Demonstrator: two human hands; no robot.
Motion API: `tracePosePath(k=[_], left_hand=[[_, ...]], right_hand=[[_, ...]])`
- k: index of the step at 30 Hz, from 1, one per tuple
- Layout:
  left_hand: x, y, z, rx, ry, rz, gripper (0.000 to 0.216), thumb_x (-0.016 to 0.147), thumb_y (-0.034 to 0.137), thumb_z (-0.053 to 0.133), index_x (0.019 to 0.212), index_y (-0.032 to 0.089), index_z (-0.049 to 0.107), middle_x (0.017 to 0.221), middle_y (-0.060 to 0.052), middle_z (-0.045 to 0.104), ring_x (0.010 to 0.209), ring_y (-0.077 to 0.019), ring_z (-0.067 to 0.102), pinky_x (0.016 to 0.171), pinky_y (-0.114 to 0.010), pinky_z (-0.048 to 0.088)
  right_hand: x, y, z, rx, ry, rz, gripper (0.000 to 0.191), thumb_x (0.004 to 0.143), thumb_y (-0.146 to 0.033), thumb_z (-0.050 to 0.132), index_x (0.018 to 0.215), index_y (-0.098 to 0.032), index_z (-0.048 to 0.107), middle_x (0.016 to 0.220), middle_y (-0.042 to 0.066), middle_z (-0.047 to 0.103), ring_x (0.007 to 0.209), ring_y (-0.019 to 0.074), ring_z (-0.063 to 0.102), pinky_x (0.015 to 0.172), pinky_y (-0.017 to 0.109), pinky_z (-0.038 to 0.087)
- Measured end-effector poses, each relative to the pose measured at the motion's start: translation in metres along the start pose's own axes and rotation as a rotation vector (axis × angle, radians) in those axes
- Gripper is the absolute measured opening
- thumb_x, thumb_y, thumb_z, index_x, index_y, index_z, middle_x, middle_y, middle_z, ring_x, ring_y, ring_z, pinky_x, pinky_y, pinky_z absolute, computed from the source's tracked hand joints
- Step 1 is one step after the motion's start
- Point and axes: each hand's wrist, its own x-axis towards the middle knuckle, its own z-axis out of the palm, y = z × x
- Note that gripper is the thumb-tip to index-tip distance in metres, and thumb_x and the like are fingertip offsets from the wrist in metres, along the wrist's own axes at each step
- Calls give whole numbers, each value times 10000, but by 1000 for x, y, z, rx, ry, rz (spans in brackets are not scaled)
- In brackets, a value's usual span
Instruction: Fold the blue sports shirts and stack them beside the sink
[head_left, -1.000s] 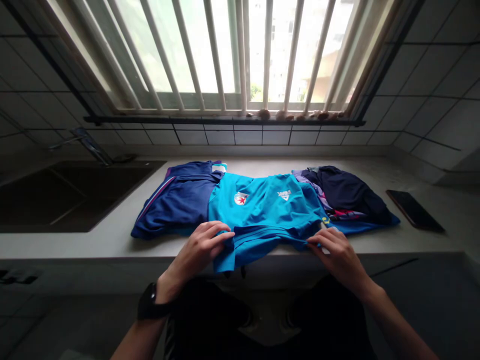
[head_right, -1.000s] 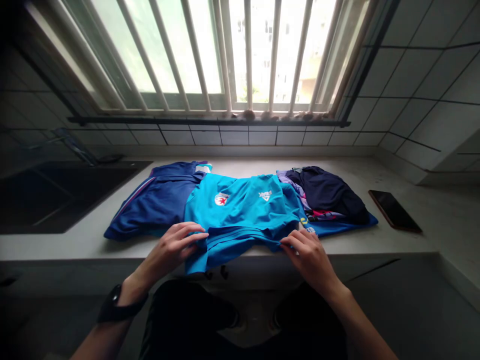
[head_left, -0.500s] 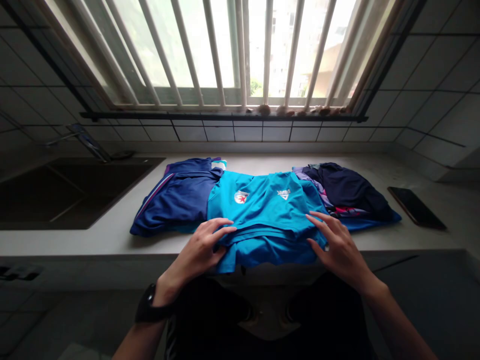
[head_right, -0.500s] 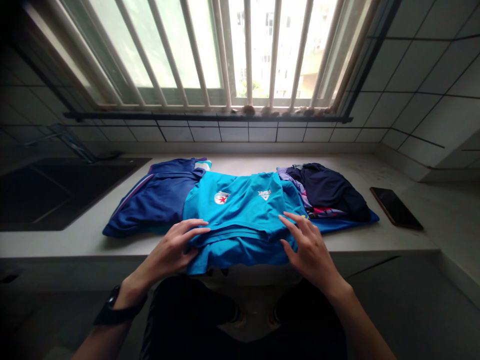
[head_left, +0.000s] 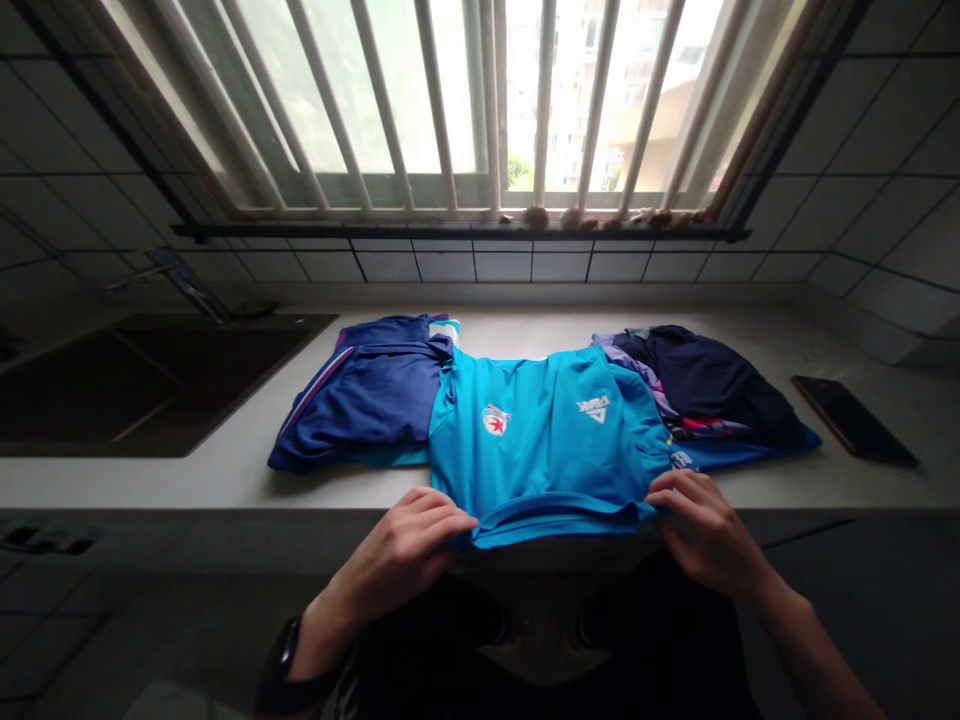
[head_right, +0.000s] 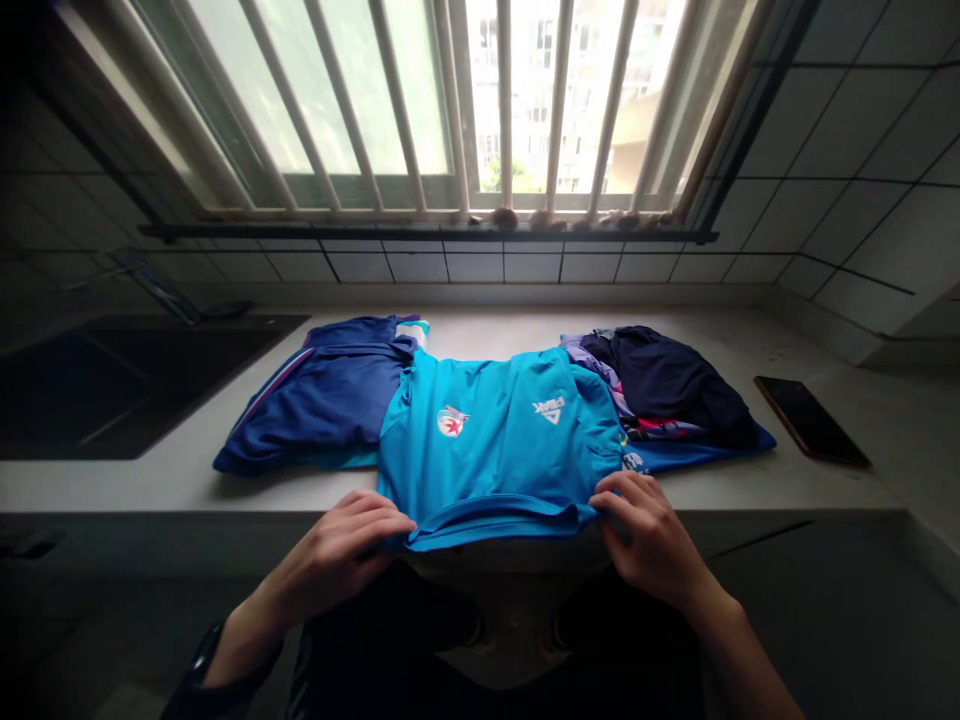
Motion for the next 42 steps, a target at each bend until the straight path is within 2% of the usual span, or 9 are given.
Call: tracePosePath(k=[7,17,22,24,26,29,33,37,42], left_hand=[[-6,-9,20,330,-145,69,527,933,67,598,1429,243,575,1444,-98,654,1366,-266,586,1116,-432,496],[5,-6,20,240,112,62,260,1001,65,509,1198,161,648,964,-73,742,889,-188,686,831,-334,556],[13,24,29,275,11,123,219,1022,97,449,1107,151,643,819,-41,654,752,-178,598,818,-357,525],[18,34,39,284,-104,167,218,1023,91,428,1027,165,633,785,-21,614,723,-168,570,831,-356,511],[23,41,50,294,-181,197,219,1016,81,426,956,179,612,772,-12,584,710,-164,549,840,-351,499],[27,44,60,297,-167,200,208,983,55,437,900,184,578,768,-15,560,700,-172,522,787,-341,478],[23,49,61,273,-129,144,201,920,24,447,848,194,528,750,-16,528,677,-185,495,655,-326,412],[26,62,69,190,-87,69,189,935,45,438,862,206,504,745,-12,525,642,-184,489,578,-325,382],[86,86,99,169,-169,-178,139,956,76,472,967,199,536,839,-50,597,756,-217,600,641,-353,496]], right_hand=[[-4,6,14,-148,-179,-89,655,840,-58,584,1462,-257,531,1512,112,591,1431,320,508,1149,547,402],[10,5,29,33,-46,20,501,793,50,463,1133,-231,701,1127,75,773,1099,240,705,949,403,527],[43,22,-8,371,-418,102,377,892,-375,687,1250,-268,737,1380,121,678,1288,316,638,1057,451,524],[67,29,-18,451,-489,225,498,954,-571,572,1313,-256,714,1425,128,656,1323,342,613,1077,467,515],[95,34,-15,218,-326,519,585,1040,-580,357,1316,-188,690,1358,171,683,1276,346,637,1062,474,514],[136,38,9,-284,-470,737,579,986,-542,551,1341,-93,638,1307,255,688,1241,389,647,1028,472,511],[177,44,42,-305,-694,597,333,990,-357,603,1202,-123,708,1273,204,724,1189,334,685,944,342,508],[218,51,66,-240,-619,449,276,1016,-277,559,1184,-127,719,1275,186,729,1179,292,679,940,306,484],[273,51,102,-156,-449,294,332,1052,-242,481,1315,-125,647,1345,172,682,1236,285,625,997,343,478]])
